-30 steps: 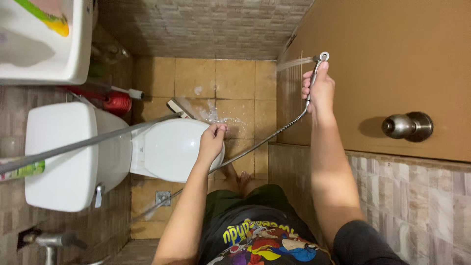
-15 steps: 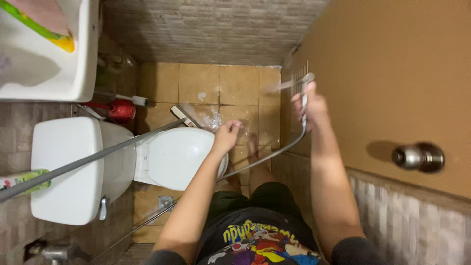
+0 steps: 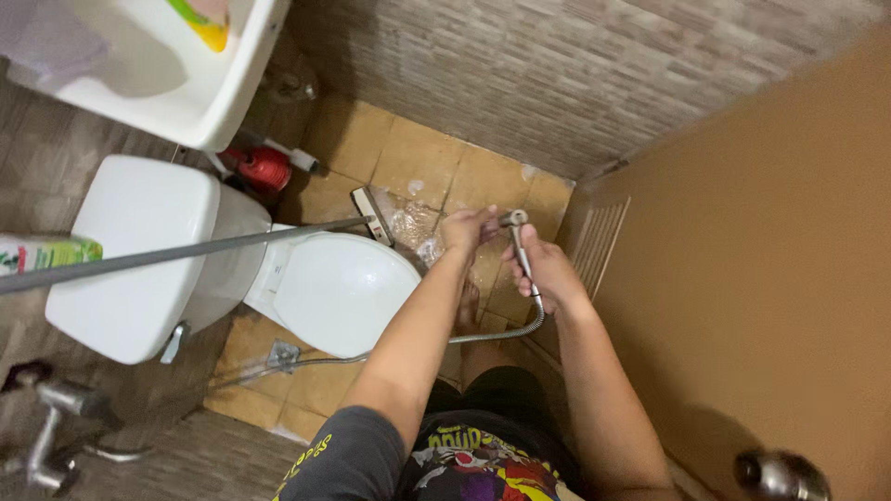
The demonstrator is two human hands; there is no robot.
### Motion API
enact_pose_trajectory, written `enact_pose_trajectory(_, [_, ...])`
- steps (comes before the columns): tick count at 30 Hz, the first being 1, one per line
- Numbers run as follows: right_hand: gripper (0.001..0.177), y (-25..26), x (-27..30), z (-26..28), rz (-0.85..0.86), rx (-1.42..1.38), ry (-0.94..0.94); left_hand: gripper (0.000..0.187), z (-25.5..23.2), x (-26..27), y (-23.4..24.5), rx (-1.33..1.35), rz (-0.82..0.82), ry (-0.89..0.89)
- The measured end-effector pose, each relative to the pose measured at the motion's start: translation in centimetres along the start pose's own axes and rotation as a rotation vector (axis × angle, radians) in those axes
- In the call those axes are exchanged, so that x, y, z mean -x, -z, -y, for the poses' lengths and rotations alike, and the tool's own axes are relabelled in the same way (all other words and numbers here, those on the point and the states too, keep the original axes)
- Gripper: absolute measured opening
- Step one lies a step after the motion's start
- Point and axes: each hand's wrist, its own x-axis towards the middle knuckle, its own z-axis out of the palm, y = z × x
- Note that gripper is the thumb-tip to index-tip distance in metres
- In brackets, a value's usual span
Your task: The person empties a small trash bin by transferring its contents into a plastic bag, replaces the liner with a new one, and then uses a spray bottle and a brush tool with a long handle to scrub the floor around the toilet and sink while rinsing with a water sprayer.
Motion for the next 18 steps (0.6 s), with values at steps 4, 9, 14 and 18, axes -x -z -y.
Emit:
enact_pose_trajectory(4, [0.06, 0.8, -2.6, 0.5, 0.01, -0.077, -0.03, 0.014, -1.2, 0.2, 0.4, 0.048, 0.127, -0.081])
enact_pose_trajectory(9, [0.059, -1.0, -5.6, 1.6, 0.043, 0.028, 0.06, 0.029, -1.8, -1.8, 4.6, -0.366, -0.027, -0.326])
enact_pose_trajectory(14, [0.06, -4.6, -8.6, 3.4, 0.035, 0.136, 0.158, 0.026, -4.4, -3.6, 15.4, -0.089, -0.316, -0.238])
enact_pose_trajectory(18, [0.059, -6.9, -10.3, 5.1, 0.052, 0.095, 0.212, 0.029, -9.3, -3.6, 26.9, -0.058, -0.761, -0.411])
